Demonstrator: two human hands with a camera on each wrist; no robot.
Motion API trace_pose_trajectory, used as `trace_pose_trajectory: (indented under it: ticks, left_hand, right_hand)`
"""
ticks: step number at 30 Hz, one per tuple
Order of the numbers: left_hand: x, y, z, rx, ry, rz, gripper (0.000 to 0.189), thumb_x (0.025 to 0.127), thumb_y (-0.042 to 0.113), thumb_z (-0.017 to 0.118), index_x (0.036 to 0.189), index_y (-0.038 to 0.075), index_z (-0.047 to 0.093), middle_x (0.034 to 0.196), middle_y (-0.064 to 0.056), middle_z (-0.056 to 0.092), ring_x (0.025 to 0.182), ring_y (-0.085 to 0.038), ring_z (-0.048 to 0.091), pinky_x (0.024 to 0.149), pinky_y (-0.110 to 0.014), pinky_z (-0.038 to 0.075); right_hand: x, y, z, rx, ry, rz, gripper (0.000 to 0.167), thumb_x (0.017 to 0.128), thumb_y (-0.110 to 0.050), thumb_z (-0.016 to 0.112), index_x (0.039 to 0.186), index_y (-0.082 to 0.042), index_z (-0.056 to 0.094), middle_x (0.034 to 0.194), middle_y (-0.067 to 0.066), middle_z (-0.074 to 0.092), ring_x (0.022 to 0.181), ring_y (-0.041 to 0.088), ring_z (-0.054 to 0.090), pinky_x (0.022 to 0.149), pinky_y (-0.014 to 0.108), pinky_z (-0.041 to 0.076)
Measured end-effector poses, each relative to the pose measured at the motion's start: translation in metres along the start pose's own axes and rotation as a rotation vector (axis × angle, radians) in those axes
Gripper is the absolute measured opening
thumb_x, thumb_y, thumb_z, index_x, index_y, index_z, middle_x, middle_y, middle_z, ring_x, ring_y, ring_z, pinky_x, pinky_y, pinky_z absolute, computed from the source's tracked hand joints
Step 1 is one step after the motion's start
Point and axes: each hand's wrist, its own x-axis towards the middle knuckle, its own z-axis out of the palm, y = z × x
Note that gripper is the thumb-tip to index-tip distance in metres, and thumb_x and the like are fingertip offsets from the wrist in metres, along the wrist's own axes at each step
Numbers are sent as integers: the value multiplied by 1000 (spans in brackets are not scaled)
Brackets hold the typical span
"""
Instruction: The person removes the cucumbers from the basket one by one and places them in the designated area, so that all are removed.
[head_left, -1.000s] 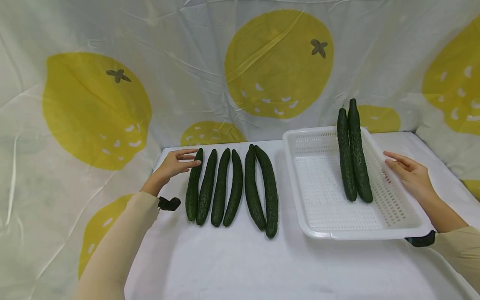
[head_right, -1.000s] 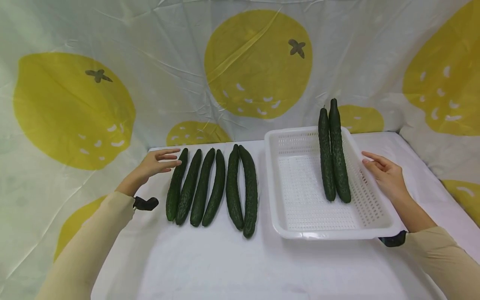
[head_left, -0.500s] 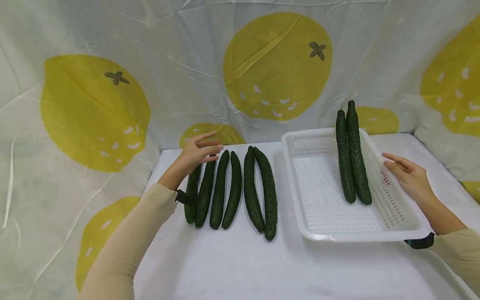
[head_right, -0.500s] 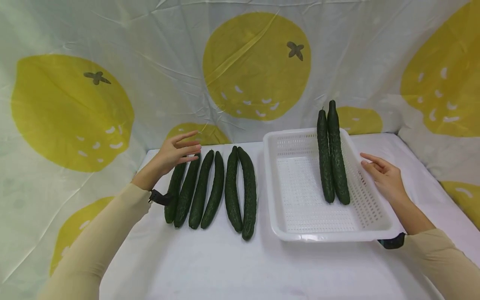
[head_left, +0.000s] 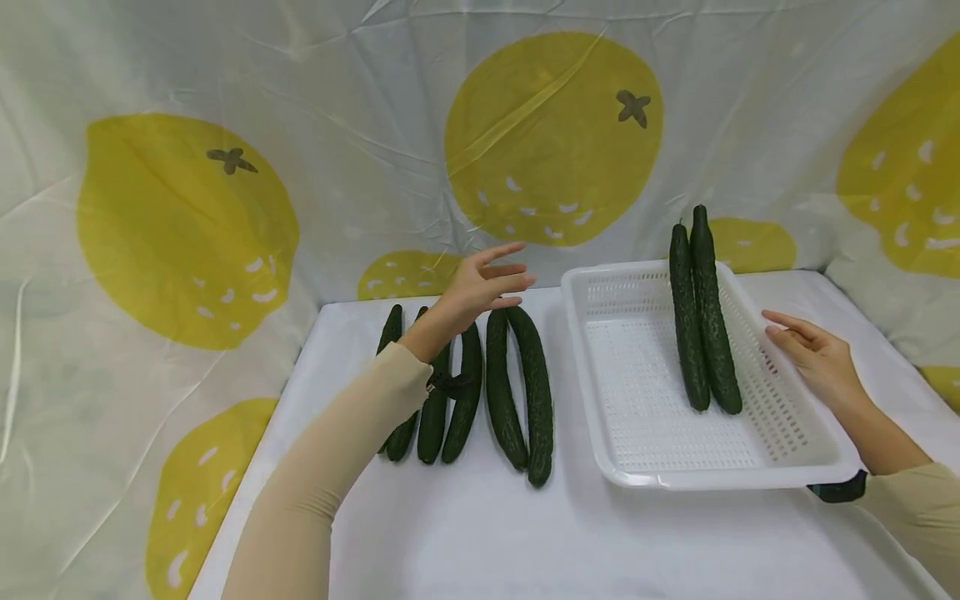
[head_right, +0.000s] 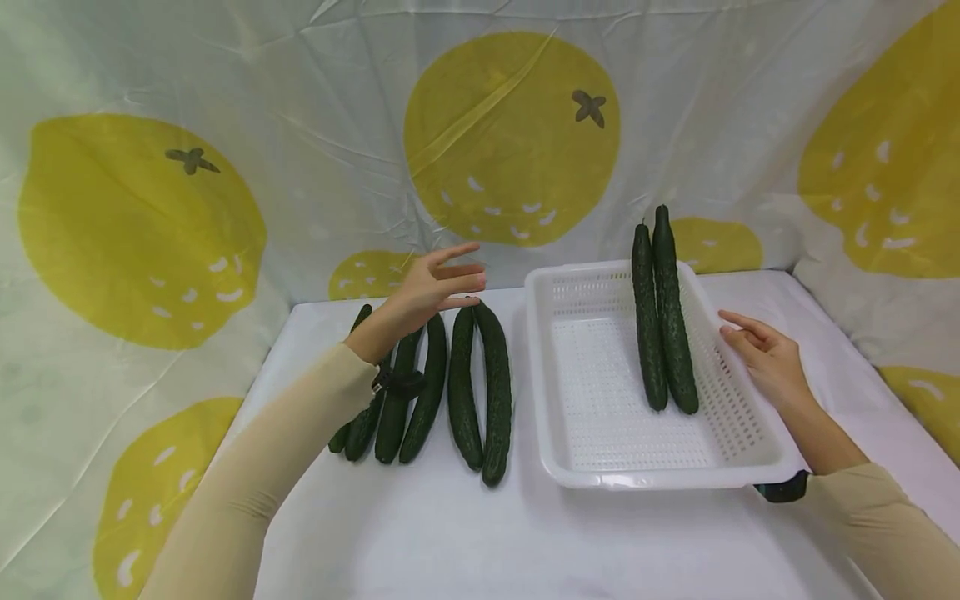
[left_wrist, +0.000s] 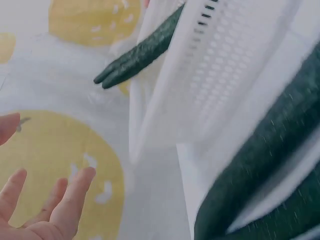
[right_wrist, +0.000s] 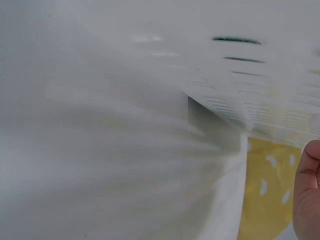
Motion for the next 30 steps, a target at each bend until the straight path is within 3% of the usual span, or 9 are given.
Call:
trace_pose_trajectory:
  ticks: [6,10,15,21,27,30]
  left_hand:
    - [23,0,39,-79,-13,-38,57,93,3,71,146,17,53,136,-16,57,120,-37,60,94,-42,54]
    - [35,0,59,-80,-17,-60,57,91,6,74,144,20,56,136,-14,58,113,-29,64,93,-42,55]
    - [49,-1,79,-90,-23,-72,57,90,7,76,142,22,58,138,-14,56,112,-26,65,95,-44,53]
    - [64,-5,101,-76,-22,-77,56,88,11,79,139,25,61,130,-6,61,109,-24,65,94,-42,54]
    - [81,-15,123,-61,-49,-92,51,87,14,80,134,29,65,129,-2,61,108,-23,65,91,-37,55]
    - [89,-23,135,-66,-30,-109,49,86,14,81,130,30,68,127,-1,61,108,-22,65,94,-40,54]
  right_hand:
    - [-1,1,0,-8,-5,14,33,100,-15,63,119,-41,71,80,-24,65,73,-9,52,57,7,43]
    - [-2,-1,0,-33,-10,24,31,101,-18,63,119,-42,70,80,-25,64,76,-9,52,58,7,43]
    - [-1,-2,0,-45,-10,21,31,101,-18,62,119,-43,69,80,-26,64,76,-9,51,58,7,42]
    - [-1,0,-1,-17,-10,22,33,101,-16,62,118,-43,69,79,-23,63,72,-8,52,56,8,43]
    - [0,0,0,-19,-13,30,31,101,-18,63,119,-42,70,79,-24,63,73,-8,52,56,8,43]
    - [1,1,0,-10,-12,30,31,100,-18,63,119,-41,70,79,-24,64,73,-8,52,56,8,44]
